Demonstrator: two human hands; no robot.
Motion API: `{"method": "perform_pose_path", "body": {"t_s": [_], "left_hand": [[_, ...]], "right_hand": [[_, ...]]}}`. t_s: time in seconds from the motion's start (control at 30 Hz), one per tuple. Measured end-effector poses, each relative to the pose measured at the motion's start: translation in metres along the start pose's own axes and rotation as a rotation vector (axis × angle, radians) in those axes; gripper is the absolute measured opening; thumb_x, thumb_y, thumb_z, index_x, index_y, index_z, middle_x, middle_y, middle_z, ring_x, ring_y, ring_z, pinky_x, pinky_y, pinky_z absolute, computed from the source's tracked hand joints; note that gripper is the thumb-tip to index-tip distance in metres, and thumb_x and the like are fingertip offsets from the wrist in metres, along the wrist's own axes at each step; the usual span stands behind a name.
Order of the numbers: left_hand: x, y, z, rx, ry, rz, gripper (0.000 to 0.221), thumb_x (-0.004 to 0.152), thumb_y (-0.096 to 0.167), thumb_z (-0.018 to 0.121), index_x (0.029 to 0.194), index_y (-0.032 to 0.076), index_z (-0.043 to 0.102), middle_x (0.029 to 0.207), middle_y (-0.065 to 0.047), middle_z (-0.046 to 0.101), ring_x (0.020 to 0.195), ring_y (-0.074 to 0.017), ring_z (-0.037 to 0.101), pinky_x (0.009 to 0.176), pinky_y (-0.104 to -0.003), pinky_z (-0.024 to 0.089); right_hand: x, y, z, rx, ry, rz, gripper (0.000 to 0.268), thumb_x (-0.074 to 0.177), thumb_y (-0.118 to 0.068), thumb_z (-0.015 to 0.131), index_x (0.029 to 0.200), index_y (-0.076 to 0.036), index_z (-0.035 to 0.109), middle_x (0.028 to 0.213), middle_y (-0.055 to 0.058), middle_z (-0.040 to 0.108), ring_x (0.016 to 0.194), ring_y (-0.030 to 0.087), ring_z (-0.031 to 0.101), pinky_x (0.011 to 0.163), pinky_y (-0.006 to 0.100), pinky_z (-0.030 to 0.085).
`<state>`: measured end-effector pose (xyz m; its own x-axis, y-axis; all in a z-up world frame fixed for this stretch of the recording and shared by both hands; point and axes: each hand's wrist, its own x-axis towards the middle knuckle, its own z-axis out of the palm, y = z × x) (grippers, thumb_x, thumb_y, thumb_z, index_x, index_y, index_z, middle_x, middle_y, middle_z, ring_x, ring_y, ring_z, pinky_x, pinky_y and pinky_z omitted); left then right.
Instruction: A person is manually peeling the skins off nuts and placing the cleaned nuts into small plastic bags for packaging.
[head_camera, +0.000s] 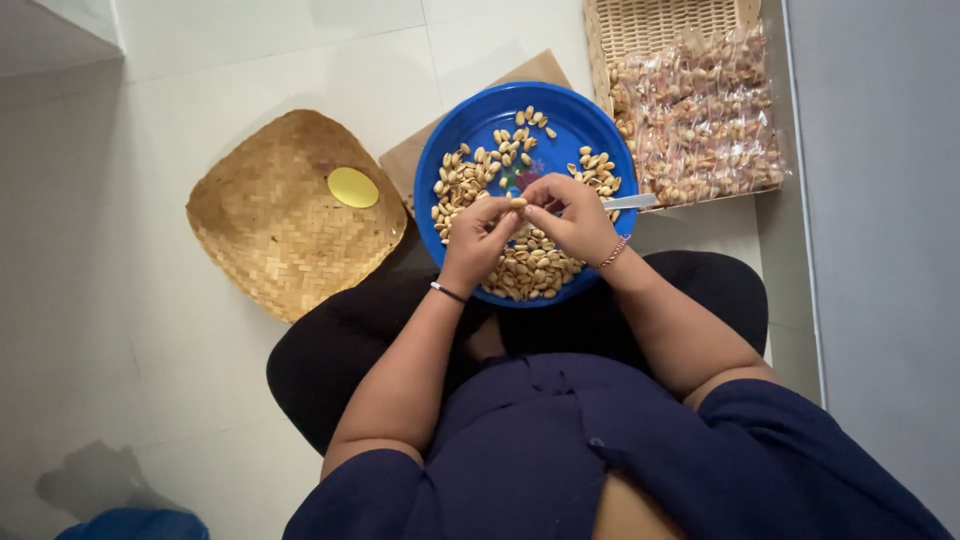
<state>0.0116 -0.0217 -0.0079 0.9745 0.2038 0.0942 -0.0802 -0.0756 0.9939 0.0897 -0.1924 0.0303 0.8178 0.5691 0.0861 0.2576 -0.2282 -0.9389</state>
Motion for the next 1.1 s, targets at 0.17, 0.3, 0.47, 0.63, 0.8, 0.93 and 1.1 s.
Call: {"method": "perform_pose_path", "body": {"t_s": [0.17,0.3,0.47,0.63,0.8,0.93,1.1], "left_hand": [[-0.003,0.015,0.0,0.021,0.035,-0.024,0.017,0.096,0.015,0.072,0.11,0.017,0.081,0.086,-0.009,0.074,0.081,-0.0187,0.071,0.07,-0.031,0.056],[-0.003,0.017,-0.003,0.007,0.05,-0.073,0.026,0.098,0.013,0.068,0.123,0.015,0.074,0.101,-0.013,0.078,0.091,-0.021,0.072,0.077,-0.036,0.056],[-0.004,0.012,0.0,-0.037,0.041,-0.109,0.016,0.097,0.019,0.072,0.113,0.017,0.071,0.091,-0.008,0.076,0.085,-0.0169,0.069,0.073,-0.033,0.056],[-0.002,0.019,-0.001,-0.017,0.034,-0.107,0.008,0.095,0.023,0.076,0.102,0.021,0.075,0.085,-0.003,0.077,0.078,-0.0132,0.07,0.069,-0.03,0.056],[-0.001,0.011,-0.005,0.016,0.126,-0.017,0.008,0.094,0.02,0.076,0.101,0.016,0.077,0.085,-0.007,0.078,0.084,-0.0195,0.074,0.073,-0.032,0.057],[0.009,0.036,-0.03,0.102,0.266,0.072,0.03,0.087,0.026,0.085,0.112,0.013,0.075,0.096,-0.015,0.075,0.096,-0.0318,0.074,0.082,-0.038,0.059],[0.021,0.047,-0.075,0.336,0.387,0.142,0.023,0.099,0.019,0.065,0.12,0.009,0.066,0.118,-0.009,0.071,0.113,-0.0261,0.068,0.099,-0.041,0.056]], "right_hand": [[0.002,0.001,-0.014,-0.084,-0.01,0.016,0.01,0.094,-0.012,0.078,0.102,-0.007,0.075,0.082,0.009,0.071,0.077,0.022,0.071,0.065,0.033,0.058],[0.002,-0.015,-0.018,-0.04,-0.055,-0.013,0.037,0.084,-0.01,0.086,0.118,-0.009,0.072,0.096,0.011,0.074,0.084,0.022,0.069,0.07,0.035,0.059],[-0.001,-0.005,-0.006,-0.129,-0.048,-0.085,0.02,0.088,-0.01,0.084,0.104,-0.005,0.075,0.082,0.012,0.071,0.076,0.028,0.071,0.062,0.035,0.058],[0.003,-0.004,-0.004,-0.106,-0.042,-0.029,0.013,0.088,-0.008,0.083,0.099,-0.007,0.076,0.078,0.008,0.069,0.074,0.023,0.069,0.061,0.032,0.056],[0.014,0.002,-0.001,-0.187,-0.067,-0.149,0.018,0.086,-0.006,0.087,0.1,-0.008,0.076,0.082,0.009,0.068,0.08,0.028,0.069,0.066,0.035,0.055],[0.048,-0.001,-0.016,-0.265,-0.093,-0.224,0.014,0.09,-0.005,0.085,0.098,-0.011,0.077,0.084,0.008,0.068,0.084,0.029,0.068,0.075,0.037,0.055],[0.113,0.016,-0.029,-0.751,-0.092,-0.436,0.01,0.107,-0.01,0.076,0.097,-0.012,0.074,0.089,0.006,0.068,0.075,0.023,0.064,0.061,0.037,0.052]]}}
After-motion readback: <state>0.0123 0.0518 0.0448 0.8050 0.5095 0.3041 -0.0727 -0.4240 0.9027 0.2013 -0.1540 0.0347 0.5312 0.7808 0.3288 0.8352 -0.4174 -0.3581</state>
